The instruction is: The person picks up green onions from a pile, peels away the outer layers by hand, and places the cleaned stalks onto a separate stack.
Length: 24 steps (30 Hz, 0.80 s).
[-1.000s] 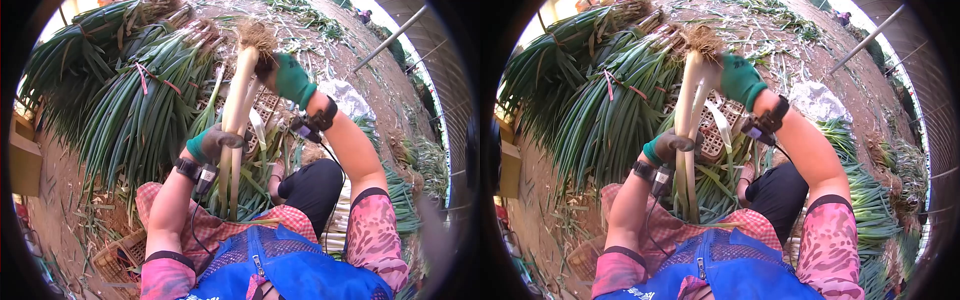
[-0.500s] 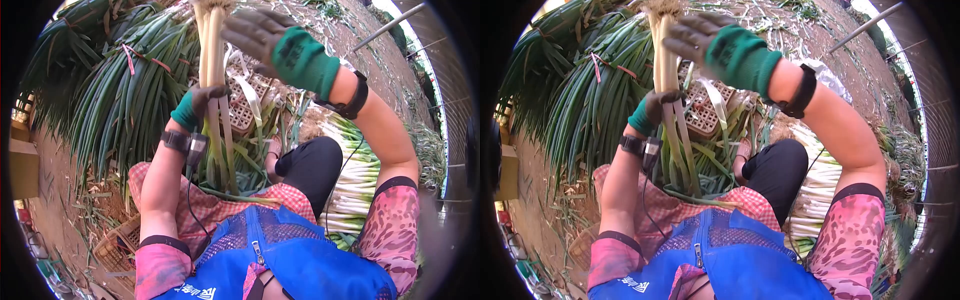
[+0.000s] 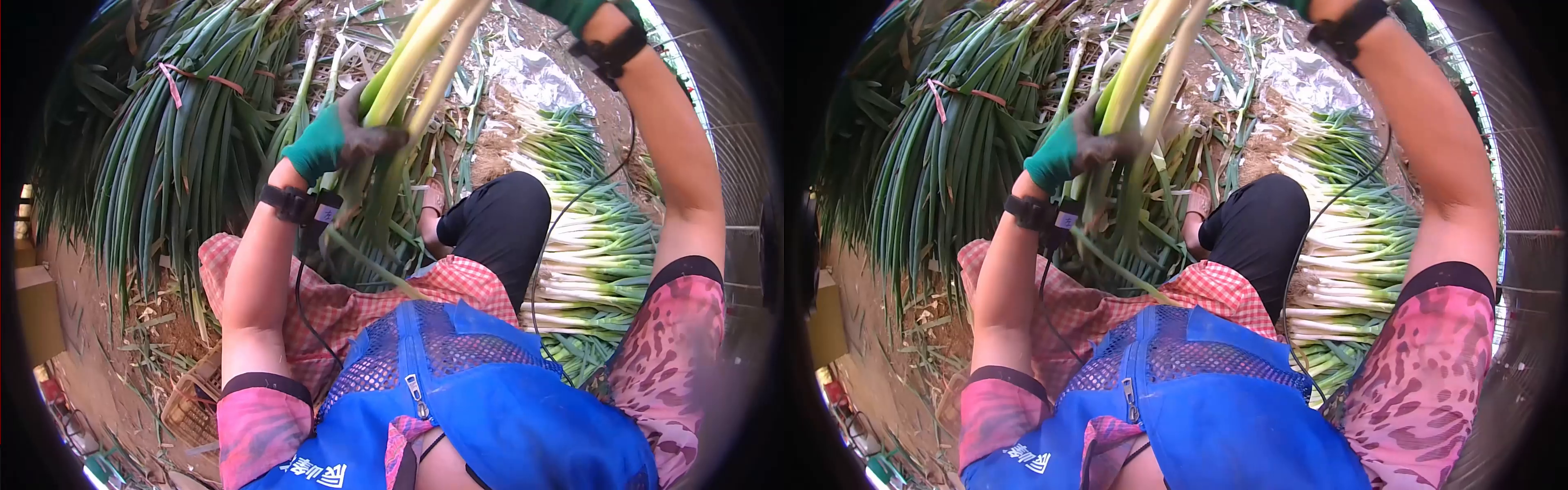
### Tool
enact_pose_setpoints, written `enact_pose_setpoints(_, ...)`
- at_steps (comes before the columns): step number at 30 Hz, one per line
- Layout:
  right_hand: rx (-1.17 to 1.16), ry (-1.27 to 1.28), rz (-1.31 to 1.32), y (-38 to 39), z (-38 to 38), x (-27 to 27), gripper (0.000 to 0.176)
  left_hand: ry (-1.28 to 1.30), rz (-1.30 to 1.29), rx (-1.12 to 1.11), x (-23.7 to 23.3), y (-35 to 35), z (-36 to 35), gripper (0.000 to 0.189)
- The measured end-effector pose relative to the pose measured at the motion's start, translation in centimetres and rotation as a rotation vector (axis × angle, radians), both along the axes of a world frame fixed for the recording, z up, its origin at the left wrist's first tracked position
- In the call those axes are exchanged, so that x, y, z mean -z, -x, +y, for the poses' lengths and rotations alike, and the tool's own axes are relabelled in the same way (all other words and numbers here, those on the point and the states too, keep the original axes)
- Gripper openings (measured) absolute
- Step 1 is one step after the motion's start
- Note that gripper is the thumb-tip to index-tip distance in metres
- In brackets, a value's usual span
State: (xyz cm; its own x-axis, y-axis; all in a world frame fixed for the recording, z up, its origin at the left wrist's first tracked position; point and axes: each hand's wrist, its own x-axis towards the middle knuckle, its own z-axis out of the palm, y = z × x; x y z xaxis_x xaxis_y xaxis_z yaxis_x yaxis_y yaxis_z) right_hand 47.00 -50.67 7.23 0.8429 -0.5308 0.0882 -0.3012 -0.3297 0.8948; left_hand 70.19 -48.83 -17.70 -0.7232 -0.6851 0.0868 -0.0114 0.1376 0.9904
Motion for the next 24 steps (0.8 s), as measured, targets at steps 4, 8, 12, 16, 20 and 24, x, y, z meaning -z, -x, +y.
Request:
enact_pose_setpoints(4, 0.357, 0.143, -0.098, 11.4, 4.4, -6.7, 0.020, 0.485, -0.391, -0.245, 2.5, -0.2, 0.6, 0.087)
enact_pose_setpoints(8, 0.937, 0.411, -0.197, 24.6, 15.0, -11.2, 0.039, 0.422, -1.029, 0.107, 8.7, -1.2, 0.2, 0.044)
enact_pose_setpoints(12, 1.457, 0.629, -0.479, 31.3, 28.3, -10.4, 0.035, 0.374, -0.926, 0.187, 11.3, -1.4, 0.6, 0.037)
enact_pose_setpoints(16, 1.825, 0.838, -0.707, 34.8, 41.2, -4.7, 0.034, 0.248, -0.822, 0.154, 10.3, -1.9, 0.7, 0.037)
enact_pose_setpoints(20, 1.971, 1.033, -0.779, 36.9, 52.1, 2.3, 0.033, 0.227, -0.827, 0.123, 9.8, -2.1, 1.2, 0.037)
enact_pose_setpoints(24, 2.242, 1.128, -0.980, 36.6, 62.7, 10.3, 0.033, 0.056, -0.756, 0.136, 10.3, -1.6, 1.8, 0.036)
